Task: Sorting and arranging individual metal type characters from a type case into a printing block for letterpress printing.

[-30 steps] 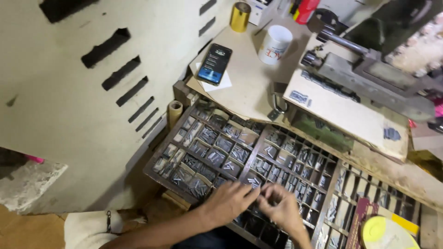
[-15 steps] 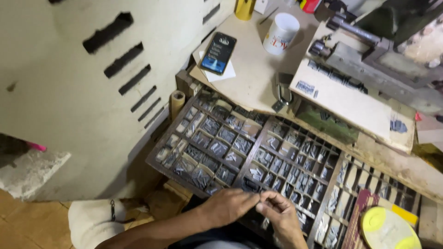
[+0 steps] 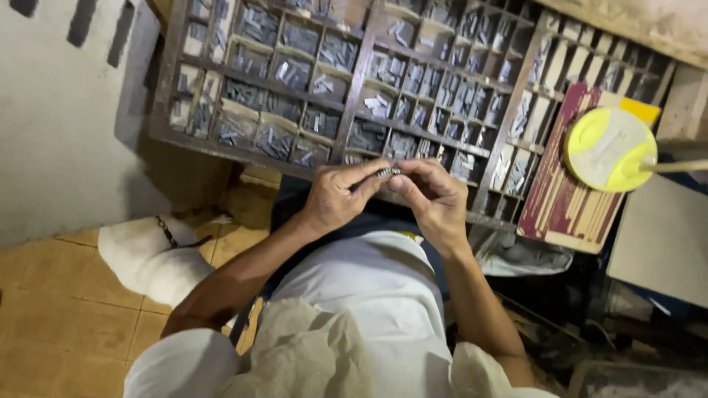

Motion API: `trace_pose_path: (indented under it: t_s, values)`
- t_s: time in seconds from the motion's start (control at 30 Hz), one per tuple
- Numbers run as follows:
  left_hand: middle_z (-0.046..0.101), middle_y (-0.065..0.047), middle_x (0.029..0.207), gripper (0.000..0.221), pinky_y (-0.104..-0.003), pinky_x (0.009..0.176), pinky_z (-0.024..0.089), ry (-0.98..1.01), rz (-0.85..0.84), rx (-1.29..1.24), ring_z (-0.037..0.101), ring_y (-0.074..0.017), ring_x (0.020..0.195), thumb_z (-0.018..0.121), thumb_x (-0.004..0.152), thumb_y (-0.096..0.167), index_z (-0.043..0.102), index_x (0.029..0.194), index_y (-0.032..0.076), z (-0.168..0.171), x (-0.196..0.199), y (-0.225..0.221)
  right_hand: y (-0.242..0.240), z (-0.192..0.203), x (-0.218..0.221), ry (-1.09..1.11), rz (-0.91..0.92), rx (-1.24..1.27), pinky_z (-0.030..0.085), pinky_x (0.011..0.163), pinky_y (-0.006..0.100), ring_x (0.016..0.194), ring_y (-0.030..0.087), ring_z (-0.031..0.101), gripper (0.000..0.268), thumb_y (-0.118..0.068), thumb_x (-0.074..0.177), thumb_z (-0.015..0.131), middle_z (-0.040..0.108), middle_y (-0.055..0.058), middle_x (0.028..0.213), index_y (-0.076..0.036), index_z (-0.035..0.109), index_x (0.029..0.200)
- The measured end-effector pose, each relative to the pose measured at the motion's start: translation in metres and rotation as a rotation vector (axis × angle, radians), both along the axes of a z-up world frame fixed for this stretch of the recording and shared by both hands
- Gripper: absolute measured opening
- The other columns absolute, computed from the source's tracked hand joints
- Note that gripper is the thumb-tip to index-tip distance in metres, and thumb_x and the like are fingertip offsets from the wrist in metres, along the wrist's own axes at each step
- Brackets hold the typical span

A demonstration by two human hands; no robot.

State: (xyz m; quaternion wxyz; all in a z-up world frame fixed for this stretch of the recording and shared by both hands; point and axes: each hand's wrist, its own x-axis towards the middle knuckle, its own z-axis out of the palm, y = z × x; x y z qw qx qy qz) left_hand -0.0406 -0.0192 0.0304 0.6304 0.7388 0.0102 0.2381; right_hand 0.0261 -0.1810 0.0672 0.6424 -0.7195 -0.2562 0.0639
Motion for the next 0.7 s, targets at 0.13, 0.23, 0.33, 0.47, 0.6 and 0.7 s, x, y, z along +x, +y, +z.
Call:
trace_pose_path:
  t_s: [0.13, 0.23, 0.33, 0.47, 0.6, 0.7]
  values:
    - [0.080, -0.013, 0.095, 0.025, -0.038, 0.078, 0.063, -0.027, -0.005, -0.040, 0.077, -0.0278, 0.095, 0.072, 0.092, 0.004, 0.078, 0.115, 0.010, 0.008, -0.010, -0.002, -0.003, 0.005, -0.009, -0.021, 0.018, 0.000, 0.060, 0.076, 0.038, 0.093, 0.026, 0.075, 0.022, 0.007, 0.085, 0.080, 0.073, 0.020, 0.097, 0.011, 0.073, 0.106]
    - [0.079, -0.015, 0.092, 0.024, -0.037, 0.074, 0.063, -0.043, 0.004, -0.070, 0.077, -0.0277, 0.092, 0.075, 0.091, 0.003, 0.077, 0.114, 0.007, 0.010, -0.013, -0.004, -0.006, 0.005, -0.011, -0.028, 0.046, 0.007, 0.059, 0.078, 0.038, 0.095, 0.028, 0.075, 0.023, 0.008, 0.086, 0.079, 0.072, 0.021, 0.098, 0.011, 0.072, 0.107]
    - [0.079, -0.018, 0.090, 0.023, -0.037, 0.071, 0.062, -0.076, -0.014, -0.090, 0.077, -0.0289, 0.087, 0.072, 0.093, 0.001, 0.076, 0.115, 0.004, 0.009, -0.014, -0.007, -0.007, 0.005, -0.012, -0.041, 0.051, 0.008, 0.059, 0.079, 0.038, 0.095, 0.027, 0.074, 0.024, 0.009, 0.086, 0.079, 0.071, 0.021, 0.099, 0.011, 0.071, 0.109]
    - [0.078, -0.020, 0.090, 0.025, -0.037, 0.069, 0.062, -0.053, -0.026, -0.095, 0.077, -0.0309, 0.085, 0.073, 0.093, 0.001, 0.074, 0.118, 0.002, 0.000, -0.015, -0.009, -0.006, 0.006, -0.012, -0.009, 0.072, 0.018, 0.060, 0.079, 0.038, 0.096, 0.029, 0.075, 0.016, 0.006, 0.090, 0.076, 0.069, 0.020, 0.096, 0.010, 0.070, 0.104]
    - [0.076, -0.026, 0.091, 0.026, -0.048, 0.067, 0.060, 0.090, 0.005, 0.013, 0.074, -0.0409, 0.088, 0.074, 0.090, 0.007, 0.076, 0.115, 0.002, -0.011, -0.018, -0.007, -0.015, -0.009, -0.002, 0.057, 0.096, -0.042, 0.058, 0.075, 0.038, 0.090, 0.021, 0.071, 0.010, -0.004, 0.096, 0.071, 0.068, 0.017, 0.090, 0.005, 0.069, 0.101]
    - [0.080, -0.017, 0.083, 0.022, -0.032, 0.063, 0.064, 0.189, 0.010, -0.194, 0.079, -0.0230, 0.073, 0.073, 0.094, 0.016, 0.078, 0.114, 0.007, -0.006, -0.027, 0.004, -0.010, -0.024, 0.004, 0.294, 0.041, 0.063, 0.063, 0.077, 0.029, 0.084, 0.016, 0.071, 0.013, -0.005, 0.097, 0.069, 0.069, 0.009, 0.089, 0.004, 0.064, 0.106]
